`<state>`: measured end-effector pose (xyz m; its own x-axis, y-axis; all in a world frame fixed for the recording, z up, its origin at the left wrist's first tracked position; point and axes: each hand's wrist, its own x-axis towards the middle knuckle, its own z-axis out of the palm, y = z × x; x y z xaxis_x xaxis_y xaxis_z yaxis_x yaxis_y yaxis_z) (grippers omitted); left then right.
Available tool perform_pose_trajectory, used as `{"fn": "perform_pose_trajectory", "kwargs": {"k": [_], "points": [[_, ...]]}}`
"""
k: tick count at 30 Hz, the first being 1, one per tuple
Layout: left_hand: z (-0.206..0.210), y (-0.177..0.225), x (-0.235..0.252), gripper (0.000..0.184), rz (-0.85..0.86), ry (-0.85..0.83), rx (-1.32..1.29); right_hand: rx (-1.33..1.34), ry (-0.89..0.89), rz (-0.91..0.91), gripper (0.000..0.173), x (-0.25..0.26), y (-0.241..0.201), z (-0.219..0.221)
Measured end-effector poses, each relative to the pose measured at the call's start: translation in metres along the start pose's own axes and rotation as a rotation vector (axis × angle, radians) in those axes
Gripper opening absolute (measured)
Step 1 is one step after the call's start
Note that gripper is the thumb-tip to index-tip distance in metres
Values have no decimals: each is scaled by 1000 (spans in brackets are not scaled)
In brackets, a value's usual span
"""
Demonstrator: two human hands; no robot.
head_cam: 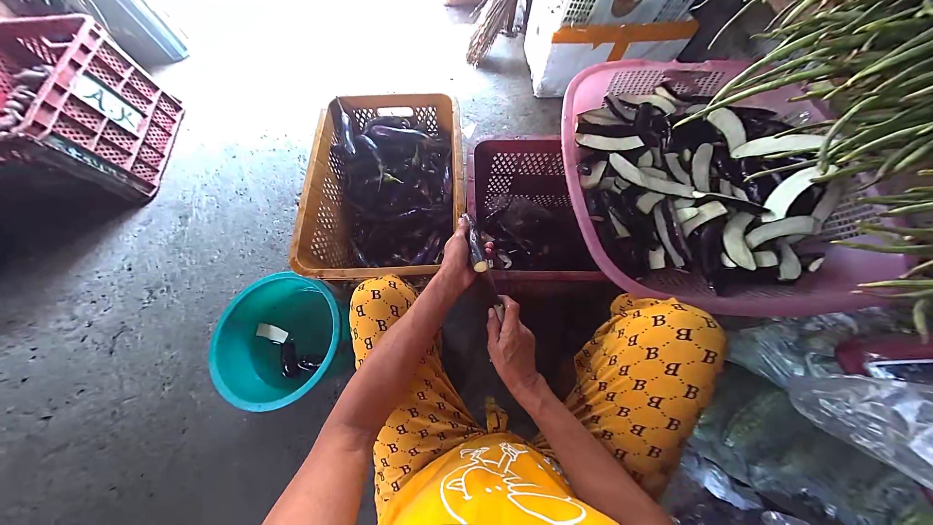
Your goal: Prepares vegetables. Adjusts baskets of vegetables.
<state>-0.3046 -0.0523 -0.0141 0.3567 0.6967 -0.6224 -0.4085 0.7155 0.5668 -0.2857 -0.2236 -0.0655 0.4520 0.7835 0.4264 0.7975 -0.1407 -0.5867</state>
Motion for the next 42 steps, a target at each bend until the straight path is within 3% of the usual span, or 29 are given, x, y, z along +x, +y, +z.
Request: {"fn": "perform_pose_trajectory", "kwargs": {"k": [12, 28, 34, 39, 42], "points": [[3, -2, -6, 33, -16, 73, -32, -113, -49, 32, 28, 7, -8, 10], [1, -10, -7, 44, 56, 114, 138, -135, -174, 186, 24, 25, -16, 20], [-4, -15, -4, 55, 113, 112, 290, -108, -298, 262, 28, 40, -13, 28], [-5, -11, -14, 53, 102, 77, 341, -66, -302, 261, 28, 40, -11, 22], [-8, -6, -8, 60, 169, 12, 269, -57, -187, 169, 24, 38, -11, 15]]}}
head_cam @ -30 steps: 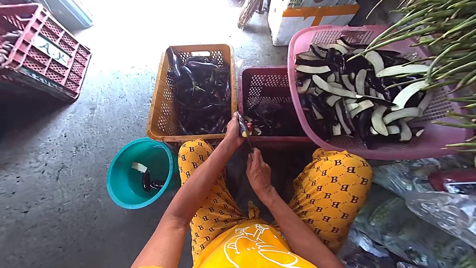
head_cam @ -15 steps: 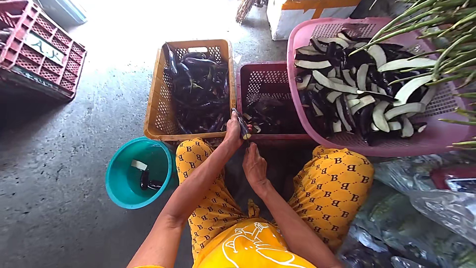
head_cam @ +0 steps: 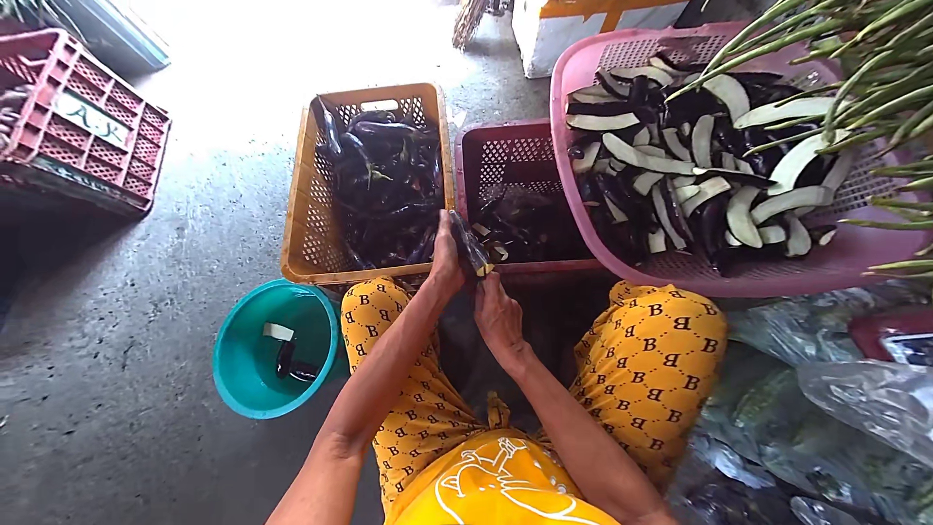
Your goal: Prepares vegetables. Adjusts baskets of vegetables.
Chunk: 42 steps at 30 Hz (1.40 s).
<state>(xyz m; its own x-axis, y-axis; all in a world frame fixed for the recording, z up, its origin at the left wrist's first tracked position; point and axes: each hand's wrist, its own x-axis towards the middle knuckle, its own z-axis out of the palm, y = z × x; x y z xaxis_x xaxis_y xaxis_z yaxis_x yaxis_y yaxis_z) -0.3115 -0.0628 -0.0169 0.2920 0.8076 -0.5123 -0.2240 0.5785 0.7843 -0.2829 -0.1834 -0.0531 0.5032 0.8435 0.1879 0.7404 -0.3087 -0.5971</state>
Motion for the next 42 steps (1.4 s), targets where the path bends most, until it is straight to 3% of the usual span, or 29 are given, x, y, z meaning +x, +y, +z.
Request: {"fn": "perform_pose_trajectory", "kwargs": {"k": [2, 5, 8, 13, 23, 25, 27, 29, 31, 35, 42], "points": [[-8, 1, 0, 75, 11, -26, 31, -2, 85, -63, 22, -4, 0, -2], [3, 1, 7, 61, 48, 85, -22, -7, 108, -79, 21, -6, 0, -2], [6, -2, 12, 53, 64, 127, -82, -16, 53, -41, 22, -7, -1, -1], [6, -7, 5, 56, 83, 121, 27, -20, -111, 41, 27, 3, -5, -1], [6, -12, 4, 58, 78, 155, 97, 15, -243, 96, 29, 16, -11, 3], [3, -12, 1, 63, 55, 119, 158, 5, -274, 109, 31, 19, -10, -1], [-4, -7, -4, 66, -3, 13, 217, 24, -445, 196, 38, 30, -12, -24], [-6, 3, -1, 53, -44, -62, 192, 122, -557, 284, 42, 45, -3, -51], [-7, 12, 8, 31, -40, -163, 115, 229, -567, 336, 44, 54, 14, -70], [-9, 17, 13, 31, 0, -408, 119, 322, -536, 379, 45, 58, 31, -83], [-9, -1, -5, 25, 22, -292, 132, 342, -490, 372, 42, 51, 35, -54]]}}
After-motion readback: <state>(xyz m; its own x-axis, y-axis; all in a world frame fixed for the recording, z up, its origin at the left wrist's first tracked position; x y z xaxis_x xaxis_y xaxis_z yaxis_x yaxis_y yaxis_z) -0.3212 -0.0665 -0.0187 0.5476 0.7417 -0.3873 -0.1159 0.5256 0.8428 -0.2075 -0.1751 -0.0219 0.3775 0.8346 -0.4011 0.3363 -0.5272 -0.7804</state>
